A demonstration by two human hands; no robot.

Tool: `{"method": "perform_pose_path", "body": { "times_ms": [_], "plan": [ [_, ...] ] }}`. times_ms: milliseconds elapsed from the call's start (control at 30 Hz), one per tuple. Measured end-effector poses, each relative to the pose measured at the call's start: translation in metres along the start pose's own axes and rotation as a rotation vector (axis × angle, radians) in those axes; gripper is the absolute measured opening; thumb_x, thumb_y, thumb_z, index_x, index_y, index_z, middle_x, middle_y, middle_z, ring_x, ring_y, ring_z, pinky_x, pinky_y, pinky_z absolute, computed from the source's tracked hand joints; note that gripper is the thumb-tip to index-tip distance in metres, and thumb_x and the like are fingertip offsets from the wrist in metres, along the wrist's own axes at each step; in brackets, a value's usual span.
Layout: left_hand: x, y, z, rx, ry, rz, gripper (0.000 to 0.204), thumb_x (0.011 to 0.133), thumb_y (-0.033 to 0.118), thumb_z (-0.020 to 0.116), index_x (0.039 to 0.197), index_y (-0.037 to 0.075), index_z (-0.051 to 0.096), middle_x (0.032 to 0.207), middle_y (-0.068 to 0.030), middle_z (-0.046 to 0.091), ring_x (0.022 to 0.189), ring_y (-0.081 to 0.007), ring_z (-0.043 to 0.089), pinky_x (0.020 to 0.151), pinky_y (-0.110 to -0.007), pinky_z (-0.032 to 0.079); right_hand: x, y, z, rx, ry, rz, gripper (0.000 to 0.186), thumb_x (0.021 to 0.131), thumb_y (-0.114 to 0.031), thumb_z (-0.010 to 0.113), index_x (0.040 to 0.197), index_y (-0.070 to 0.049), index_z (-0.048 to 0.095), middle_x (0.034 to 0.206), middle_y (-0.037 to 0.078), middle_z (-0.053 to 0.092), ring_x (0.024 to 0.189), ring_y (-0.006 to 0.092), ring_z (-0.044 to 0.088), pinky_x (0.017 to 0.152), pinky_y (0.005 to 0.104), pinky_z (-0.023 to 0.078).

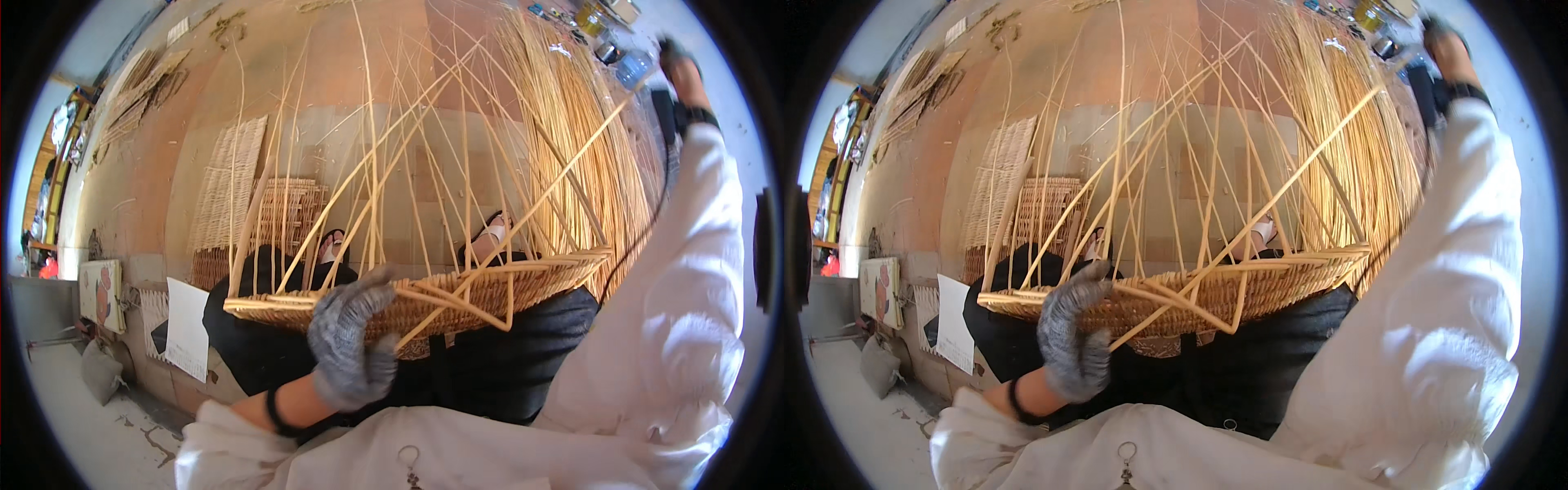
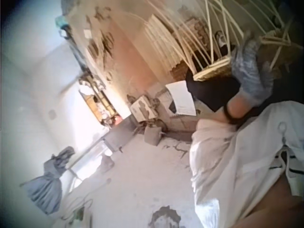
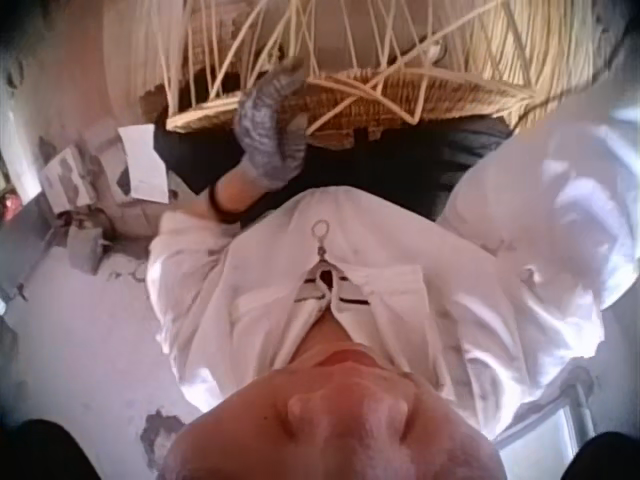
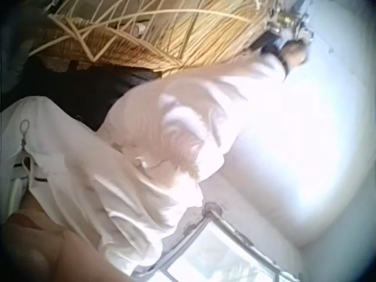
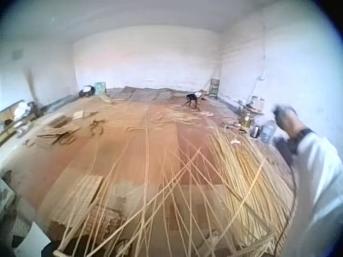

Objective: The person weaves a large rectangular basket structure by interlacing vertical and horizontal reeds by hand and using a wooden block to press the weave into place.

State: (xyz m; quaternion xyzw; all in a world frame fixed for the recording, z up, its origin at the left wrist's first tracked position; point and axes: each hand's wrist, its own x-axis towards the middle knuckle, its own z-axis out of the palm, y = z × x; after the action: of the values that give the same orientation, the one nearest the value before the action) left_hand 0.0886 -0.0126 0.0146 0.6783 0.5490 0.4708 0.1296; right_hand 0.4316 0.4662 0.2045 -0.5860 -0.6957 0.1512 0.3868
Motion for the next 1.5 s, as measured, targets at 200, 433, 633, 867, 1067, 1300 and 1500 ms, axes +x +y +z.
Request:
{"method": "perform_pose_path", "body": {
  "times_ms": [200, 433, 633, 867, 1067, 1300, 1500],
  "plan": [
    [0.040, 0.008, 0.106, 0.283, 0.152, 0.032, 0.064, 0.072, 0.047, 0.057, 0.116, 0.003, 0.043, 0.118, -0.0164, 0.046, 0.098, -0.0301, 0.049, 0.083, -0.041, 0.035, -0.243, 0.043, 0.084, 0.870, -0.570, 0.665, 0.023, 0.086, -0.014, 0.047, 0.100, 0.003, 0.054, 0.088, 0.010, 0.060, 0.080, 0.0218, 0.058, 0.074, 0.0313, 0.049],
    [0.040, -0.016, 0.000, 0.477, -0.651, 0.230, 0.072, 0.063, 0.056, 0.062, 0.112, 0.004, 0.053, 0.116, -0.0124, 0.051, 0.117, -0.0271, 0.039, 0.102, -0.051, 0.011, -0.357, -0.050, 0.115, 0.937, -0.534, 0.918, 0.023, 0.085, -0.013, 0.052, 0.101, 0.003, 0.046, 0.090, 0.017, 0.056, 0.079, 0.0305, 0.059, 0.069, 0.0389, 0.052],
    [0.034, -0.039, -0.005, 0.600, -1.071, 0.309, 0.044, 0.074, 0.047, 0.054, 0.093, 0.007, 0.061, 0.079, -0.0069, 0.059, 0.085, -0.0213, 0.056, 0.101, -0.047, 0.019, -0.378, -0.060, 0.114, 0.956, -0.489, 0.966, 0.022, 0.086, -0.018, 0.050, 0.099, 0.000, 0.048, 0.086, 0.015, 0.058, 0.072, 0.0261, 0.060, 0.064, 0.0392, 0.052],
    [-0.031, 0.005, -0.004, 0.377, -0.766, 0.266, 0.046, 0.068, 0.041, 0.062, 0.096, 0.005, 0.059, 0.082, -0.0072, 0.058, 0.080, -0.0211, 0.054, 0.092, -0.043, 0.032, -0.461, -0.082, 0.084, 0.995, -0.321, 1.053, 0.034, 0.083, -0.031, 0.055, 0.097, 0.000, 0.054, 0.076, 0.011, 0.057, 0.068, 0.0240, 0.059, 0.064, 0.0374, 0.051],
    [-0.012, 0.001, 0.014, 0.382, -0.771, -0.010, 0.045, 0.069, 0.039, 0.062, 0.097, 0.004, 0.057, 0.085, -0.0092, 0.057, 0.080, -0.0217, 0.054, 0.068, -0.036, 0.043, -0.418, -0.108, 0.137, 1.123, -0.244, 0.975, 0.028, 0.086, -0.038, 0.048, 0.069, -0.016, 0.046, 0.042, -0.007, 0.028, 0.033, 0.0098, 0.025, 0.036, 0.0265, 0.025],
    [-0.023, 0.000, 0.027, 0.292, -0.376, -0.152, 0.037, 0.056, 0.035, 0.070, 0.083, 0.011, 0.062, 0.080, -0.0055, 0.059, 0.077, -0.0211, 0.056, 0.068, -0.036, 0.041, -0.371, -0.124, 0.190, 0.897, -0.599, 1.050, 0.021, 0.089, -0.029, 0.042, 0.078, -0.013, 0.050, 0.045, -0.002, 0.034, 0.034, 0.0157, 0.030, 0.033, 0.0281, 0.027],
    [-0.017, -0.006, 0.020, 0.260, -0.386, -0.244, 0.039, 0.051, 0.035, 0.072, 0.080, 0.011, 0.063, 0.081, -0.0046, 0.059, 0.081, -0.0208, 0.055, 0.069, -0.037, 0.040, -0.388, -0.155, 0.275, 0.538, -0.872, 1.016, 0.029, 0.081, -0.037, 0.052, 0.068, -0.012, 0.051, 0.046, -0.004, 0.032, 0.036, 0.0099, 0.028, 0.034, 0.0257, 0.024]
  ]
}}
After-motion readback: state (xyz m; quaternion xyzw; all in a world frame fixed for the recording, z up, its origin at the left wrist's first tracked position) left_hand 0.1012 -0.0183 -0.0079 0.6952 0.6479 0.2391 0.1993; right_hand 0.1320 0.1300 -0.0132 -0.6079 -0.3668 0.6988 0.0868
